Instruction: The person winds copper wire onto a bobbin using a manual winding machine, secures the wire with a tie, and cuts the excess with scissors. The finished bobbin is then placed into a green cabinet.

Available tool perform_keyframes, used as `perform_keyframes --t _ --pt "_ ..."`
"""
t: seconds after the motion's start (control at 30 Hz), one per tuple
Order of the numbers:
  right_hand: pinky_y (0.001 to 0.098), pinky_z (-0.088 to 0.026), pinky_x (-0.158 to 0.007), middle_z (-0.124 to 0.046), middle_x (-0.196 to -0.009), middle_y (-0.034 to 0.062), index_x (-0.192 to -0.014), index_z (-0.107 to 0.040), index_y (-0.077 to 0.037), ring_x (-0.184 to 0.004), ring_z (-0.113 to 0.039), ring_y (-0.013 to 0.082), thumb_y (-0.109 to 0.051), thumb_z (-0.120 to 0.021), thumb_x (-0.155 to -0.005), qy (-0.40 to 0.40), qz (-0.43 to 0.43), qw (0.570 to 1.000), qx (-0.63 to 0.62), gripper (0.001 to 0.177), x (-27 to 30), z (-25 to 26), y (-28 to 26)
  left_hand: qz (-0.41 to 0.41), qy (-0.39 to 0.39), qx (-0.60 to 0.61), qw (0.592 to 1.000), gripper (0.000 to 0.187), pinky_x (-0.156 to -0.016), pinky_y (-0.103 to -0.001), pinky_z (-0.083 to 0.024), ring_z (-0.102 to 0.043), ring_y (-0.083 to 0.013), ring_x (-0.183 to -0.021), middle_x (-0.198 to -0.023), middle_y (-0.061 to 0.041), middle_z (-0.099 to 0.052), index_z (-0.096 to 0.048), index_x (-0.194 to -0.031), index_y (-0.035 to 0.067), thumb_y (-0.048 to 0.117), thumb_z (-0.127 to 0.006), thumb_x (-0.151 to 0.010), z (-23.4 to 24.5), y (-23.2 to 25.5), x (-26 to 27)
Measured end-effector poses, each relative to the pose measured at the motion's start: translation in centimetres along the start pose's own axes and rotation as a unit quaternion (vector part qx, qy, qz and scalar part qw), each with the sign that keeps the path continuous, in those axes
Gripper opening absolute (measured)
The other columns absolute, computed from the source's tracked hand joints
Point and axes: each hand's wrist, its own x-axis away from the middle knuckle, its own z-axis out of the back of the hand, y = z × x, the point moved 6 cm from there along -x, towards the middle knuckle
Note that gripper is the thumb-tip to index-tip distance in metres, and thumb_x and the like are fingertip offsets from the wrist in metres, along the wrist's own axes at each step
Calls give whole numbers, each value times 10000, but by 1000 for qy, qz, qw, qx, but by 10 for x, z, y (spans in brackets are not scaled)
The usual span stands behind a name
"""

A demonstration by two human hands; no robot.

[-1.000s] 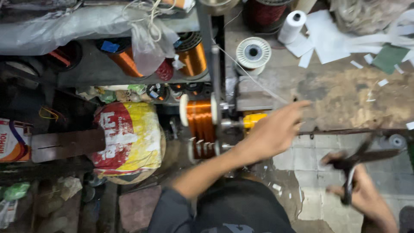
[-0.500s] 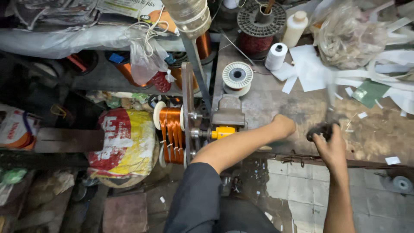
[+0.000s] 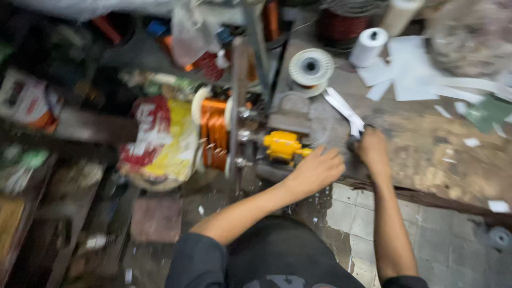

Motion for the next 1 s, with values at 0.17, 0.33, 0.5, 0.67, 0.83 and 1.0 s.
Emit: perform_keyframes --t 0.17,0.33,0.5,0.67,0.83,1.0 --pt "512 -505 -1024 -676 -1211 244 -1321 -636 23 -1116 -634 433 -80 -718 -953 90 94 991 -21 391 48 64 -37 125 397 112 902 207 -1019 -421 -490 -627 -268 -1159 -1165 -104 -676 -693 -1101 39 46 -664 -896 92 -32 135" --pt "373 -542 -920 -699 -1115 187 -1172 -696 17 -1028 -684 299 -112 -686 -1072 23 -37 965 -260 163 112 76 -66 466 525 174 691 184 -978 -388 -510 -662 -272 -1099 -1170 -127 -695 -646 -1181 36 126 -569 -1040 88 -120 273" --pt "332 -575 -759 -745 -923 99 -987 -753 -28 -830 -732 221 -174 -670 -956 -226 55 898 -374 171 146 67 -152 373 436 357 738 312 -1014 -335 -482 -638 -200 -1167 -1221 -96 -699 -651 -1245 17 266 -529 -1102 30 -190 287" --pt "338 -605 -753 -796 -950 83 -1054 -765 -91 -815 -761 228 -359 -660 -916 -453 67 858 -235 319 186 31 -256 289 348 604 656 310 -895 -274 -480 -585 -101 -1000 -1037 -17 -676 -693 -1157 -2 292 -625 -1086 -35 -210 256" --pt "407 -526 -884 -682 -1154 178 -1239 -581 -19 -1049 -670 296 -287 -692 -930 -235 55 893 -379 424 198 -21 -334 232 361 621 656 255 -926 -246 -475 -590 -77 -1002 -1046 2 -690 -675 -1129 22 261 -645 -1049 -25 -212 255" --pt "441 -542 -896 -653 -1067 230 -1200 -580 -26 -989 -622 331 -232 -704 -968 -165 -225 882 -380 335 223 -125 -308 196 367 651 635 261 -918 -247 -474 -595 -76 -1002 -1039 -4 -697 -687 -1101 15 266 -629 -1064 -11 -209 250"
